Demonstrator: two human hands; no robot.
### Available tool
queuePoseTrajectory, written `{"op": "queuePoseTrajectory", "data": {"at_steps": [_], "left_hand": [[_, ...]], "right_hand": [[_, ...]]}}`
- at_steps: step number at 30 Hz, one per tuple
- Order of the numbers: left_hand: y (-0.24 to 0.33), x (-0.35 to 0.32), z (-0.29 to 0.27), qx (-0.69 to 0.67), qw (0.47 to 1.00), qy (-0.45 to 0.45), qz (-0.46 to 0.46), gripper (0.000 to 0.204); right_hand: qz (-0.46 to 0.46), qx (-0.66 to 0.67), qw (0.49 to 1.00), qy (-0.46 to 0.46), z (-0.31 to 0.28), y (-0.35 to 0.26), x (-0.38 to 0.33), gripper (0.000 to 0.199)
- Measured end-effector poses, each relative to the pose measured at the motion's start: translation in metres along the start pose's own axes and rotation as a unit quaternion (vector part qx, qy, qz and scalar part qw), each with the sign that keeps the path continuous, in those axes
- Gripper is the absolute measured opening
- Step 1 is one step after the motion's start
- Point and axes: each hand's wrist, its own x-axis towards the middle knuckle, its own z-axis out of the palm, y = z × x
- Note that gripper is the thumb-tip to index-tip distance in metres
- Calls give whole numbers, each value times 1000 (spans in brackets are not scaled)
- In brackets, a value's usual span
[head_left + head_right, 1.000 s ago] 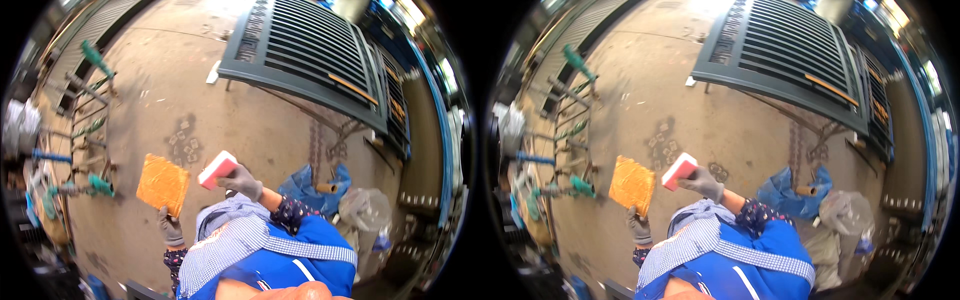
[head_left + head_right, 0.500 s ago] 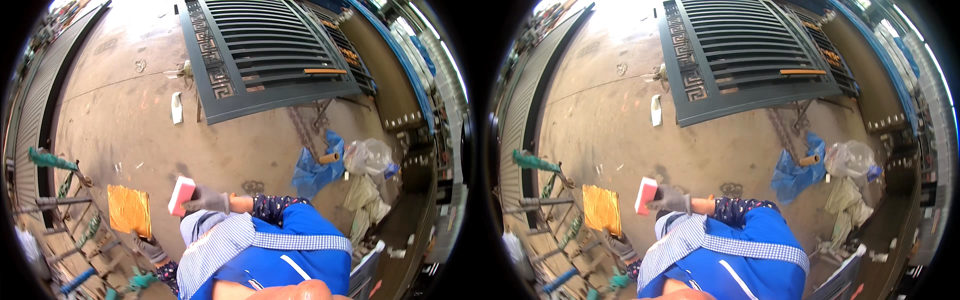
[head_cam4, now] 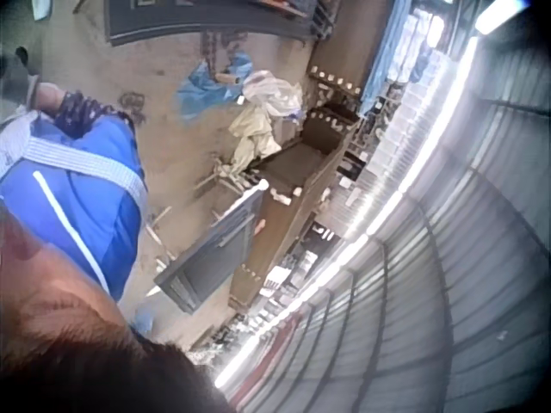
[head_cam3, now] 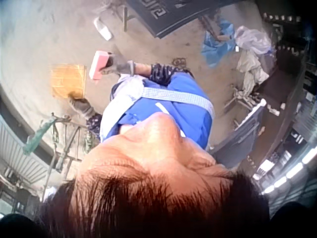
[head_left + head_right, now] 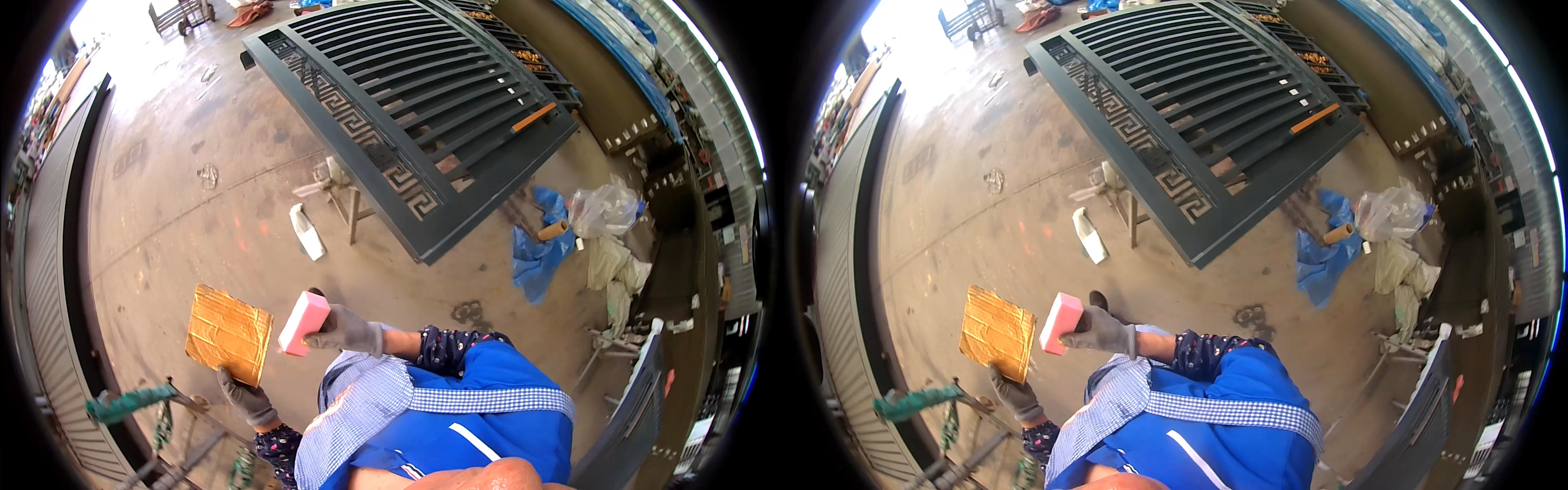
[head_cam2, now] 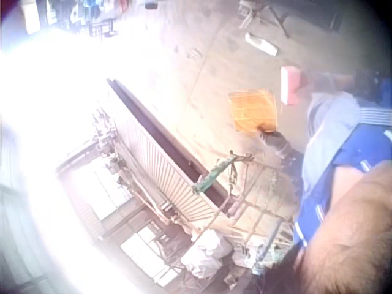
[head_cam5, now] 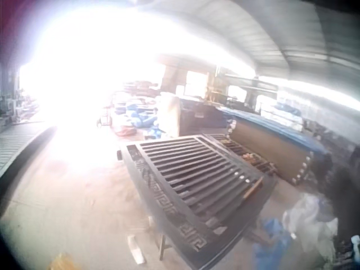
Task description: The person applies gold leaf to a dark metal gate using a pink sponge and a cardboard palette. They repeatedly rub the sponge along the gate's horizontal bars and decorative patterns, occasionally dipping the sponge into a container to reload the gold material.
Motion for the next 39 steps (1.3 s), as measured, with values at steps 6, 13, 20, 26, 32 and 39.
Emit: {"op": "queuePoseTrajectory", "data": {"at_steps": [6,13,20,26,32,39], "left_hand": [[62,150,58,123,991,19,39,50],[114,340,72,141,988,16,54,53],[149,584,142,319,940,-41,113,55],[196,756,260,177,981,-75,-14,49],[173,912,402,150,969,-185,-68,42],[142,1063,576,170,952,-236,-99,38]], "right_hand": [[-60,39,997,10,9,-12,195,41],[-89,34,995,-5,23,-56,363,41],[-101,-23,994,45,-6,-68,570,41],[-168,-118,967,150,-16,-131,731,40],[-232,-245,893,297,-77,-193,861,34],[-314,-439,782,311,-178,-307,1034,40]]}}
